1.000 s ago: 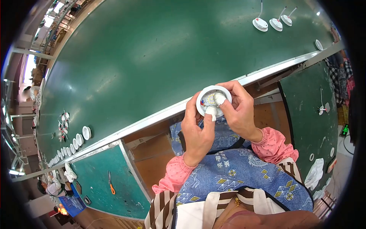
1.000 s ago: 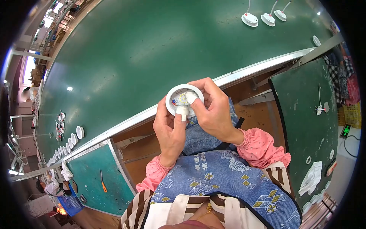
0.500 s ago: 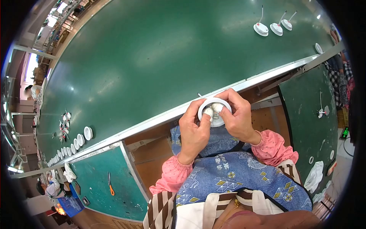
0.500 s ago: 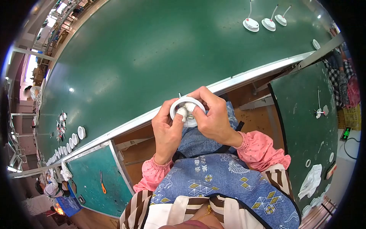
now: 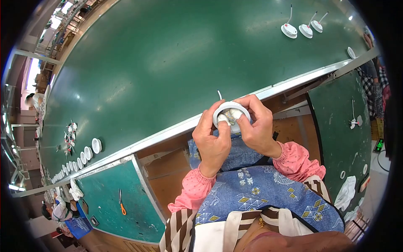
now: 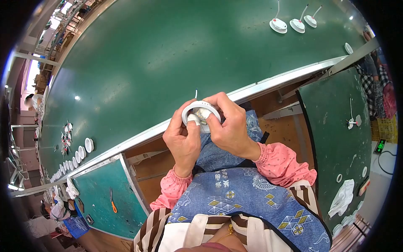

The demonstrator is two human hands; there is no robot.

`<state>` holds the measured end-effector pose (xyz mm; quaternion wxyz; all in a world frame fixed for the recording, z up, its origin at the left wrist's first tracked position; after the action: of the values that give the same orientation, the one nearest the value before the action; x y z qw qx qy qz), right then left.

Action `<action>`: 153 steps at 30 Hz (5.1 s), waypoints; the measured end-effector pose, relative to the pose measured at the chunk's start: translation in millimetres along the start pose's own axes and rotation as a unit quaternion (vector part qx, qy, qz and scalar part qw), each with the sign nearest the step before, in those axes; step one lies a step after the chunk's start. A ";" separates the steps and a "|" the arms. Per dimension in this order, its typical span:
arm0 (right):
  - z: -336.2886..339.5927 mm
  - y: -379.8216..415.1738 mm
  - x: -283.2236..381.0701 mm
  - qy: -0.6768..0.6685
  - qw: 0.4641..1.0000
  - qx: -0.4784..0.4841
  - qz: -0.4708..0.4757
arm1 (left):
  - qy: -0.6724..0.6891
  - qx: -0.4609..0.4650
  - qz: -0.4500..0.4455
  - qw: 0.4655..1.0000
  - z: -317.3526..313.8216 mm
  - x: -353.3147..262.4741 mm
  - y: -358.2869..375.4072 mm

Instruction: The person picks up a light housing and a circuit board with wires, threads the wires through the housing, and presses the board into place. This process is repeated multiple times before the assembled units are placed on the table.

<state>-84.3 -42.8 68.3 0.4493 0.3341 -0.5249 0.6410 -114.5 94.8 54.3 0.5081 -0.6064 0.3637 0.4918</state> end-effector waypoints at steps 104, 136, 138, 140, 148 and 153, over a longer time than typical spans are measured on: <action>-41.7 -158.6 -108.4 0.374 0.885 0.255 0.111 | -0.114 0.269 -0.118 0.949 9.1 43.0 -168.4; 72.1 -194.4 -110.4 0.144 0.989 0.033 0.031 | -0.404 0.270 -0.058 0.872 -25.2 91.8 -254.3; 91.4 -202.4 -104.2 0.114 0.993 0.005 0.031 | -0.419 0.285 -0.060 0.860 -30.1 108.0 -259.2; 109.3 -206.0 -87.1 0.088 0.996 0.009 -0.011 | -0.444 0.307 -0.054 0.840 -33.7 123.5 -259.5; 151.4 -209.8 -64.6 -0.009 0.997 -0.076 -0.003 | -0.440 0.292 -0.085 0.845 -50.1 120.4 -251.3; 190.3 -196.1 -50.8 -0.010 0.993 -0.105 -0.056 | -0.430 0.229 -0.078 0.869 -42.2 112.6 -241.2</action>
<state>108.3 -230.7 138.5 0.5119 0.3198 -0.5744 0.5529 150.3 113.2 7.9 0.7759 -0.2274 0.1630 0.5655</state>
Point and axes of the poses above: each hand's wrist, its own y-axis away from the middle knuckle, its own z-axis out of the back of the hand, x = y × z, the point moved 5 cm from there along -y, towards the middle knuckle, and after that the axes turned 8 degrees about y, right-handed, at the moved point
